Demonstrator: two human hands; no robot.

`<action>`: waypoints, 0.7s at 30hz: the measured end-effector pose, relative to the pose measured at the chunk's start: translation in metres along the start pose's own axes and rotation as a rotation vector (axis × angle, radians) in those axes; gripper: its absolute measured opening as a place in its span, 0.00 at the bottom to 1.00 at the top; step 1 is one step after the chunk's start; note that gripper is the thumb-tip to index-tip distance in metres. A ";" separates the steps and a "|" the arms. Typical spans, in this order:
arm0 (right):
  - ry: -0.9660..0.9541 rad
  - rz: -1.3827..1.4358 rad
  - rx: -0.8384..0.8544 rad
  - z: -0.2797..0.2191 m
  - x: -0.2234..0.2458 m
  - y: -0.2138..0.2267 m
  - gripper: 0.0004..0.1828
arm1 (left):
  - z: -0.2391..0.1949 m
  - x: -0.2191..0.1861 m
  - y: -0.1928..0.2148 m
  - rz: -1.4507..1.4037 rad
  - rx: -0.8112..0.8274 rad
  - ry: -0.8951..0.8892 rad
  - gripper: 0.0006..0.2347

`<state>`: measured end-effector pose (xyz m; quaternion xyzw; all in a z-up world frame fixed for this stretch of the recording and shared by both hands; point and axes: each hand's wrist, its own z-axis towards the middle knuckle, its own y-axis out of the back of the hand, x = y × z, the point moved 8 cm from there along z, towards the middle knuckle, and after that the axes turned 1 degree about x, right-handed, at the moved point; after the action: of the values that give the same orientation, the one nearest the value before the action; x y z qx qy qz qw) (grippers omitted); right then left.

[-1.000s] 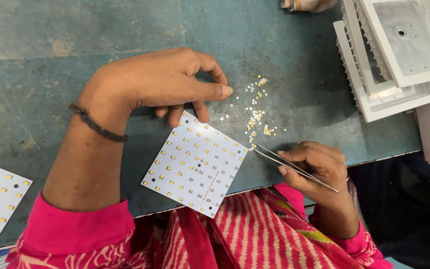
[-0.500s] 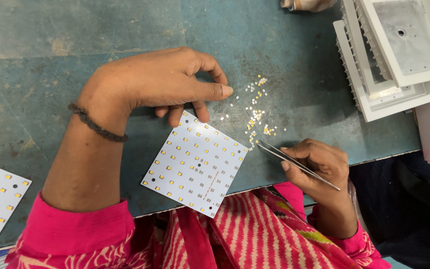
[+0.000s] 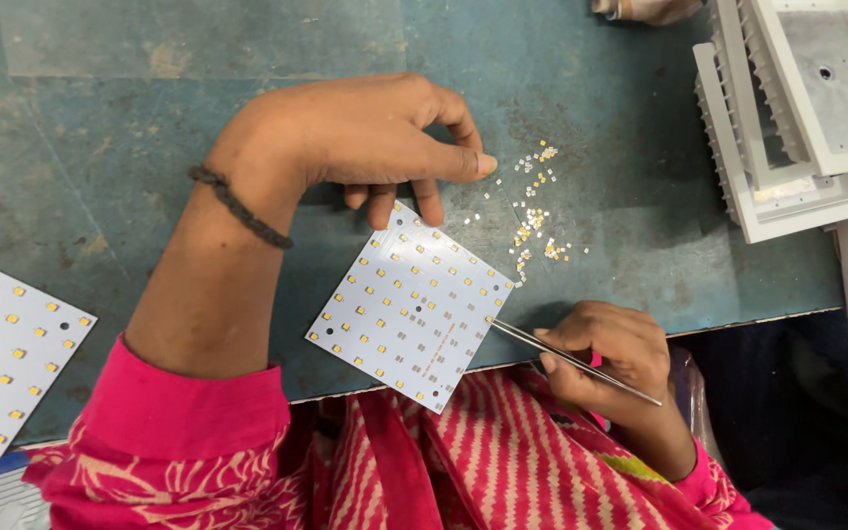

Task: The person uses tweezers to pick up small LED components from a table and places them onto designated spots on a square LED circuit board. The person repeats this process for multiple boards, handling the components one at a time.

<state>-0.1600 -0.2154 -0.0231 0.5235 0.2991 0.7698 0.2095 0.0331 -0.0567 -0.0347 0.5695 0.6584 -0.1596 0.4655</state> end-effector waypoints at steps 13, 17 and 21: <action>-0.073 0.035 -0.066 -0.009 -0.012 0.012 0.08 | 0.002 0.002 0.000 -0.013 0.003 0.015 0.20; -0.414 -0.077 -0.316 -0.024 -0.051 0.043 0.07 | 0.006 0.004 -0.002 -0.054 0.027 0.020 0.20; -0.470 -0.219 -0.409 -0.028 -0.060 0.055 0.07 | 0.007 0.005 -0.003 -0.080 0.046 0.030 0.20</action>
<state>-0.1648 -0.3005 -0.0344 0.5984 0.1363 0.6450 0.4552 0.0335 -0.0596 -0.0432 0.5555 0.6838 -0.1845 0.4356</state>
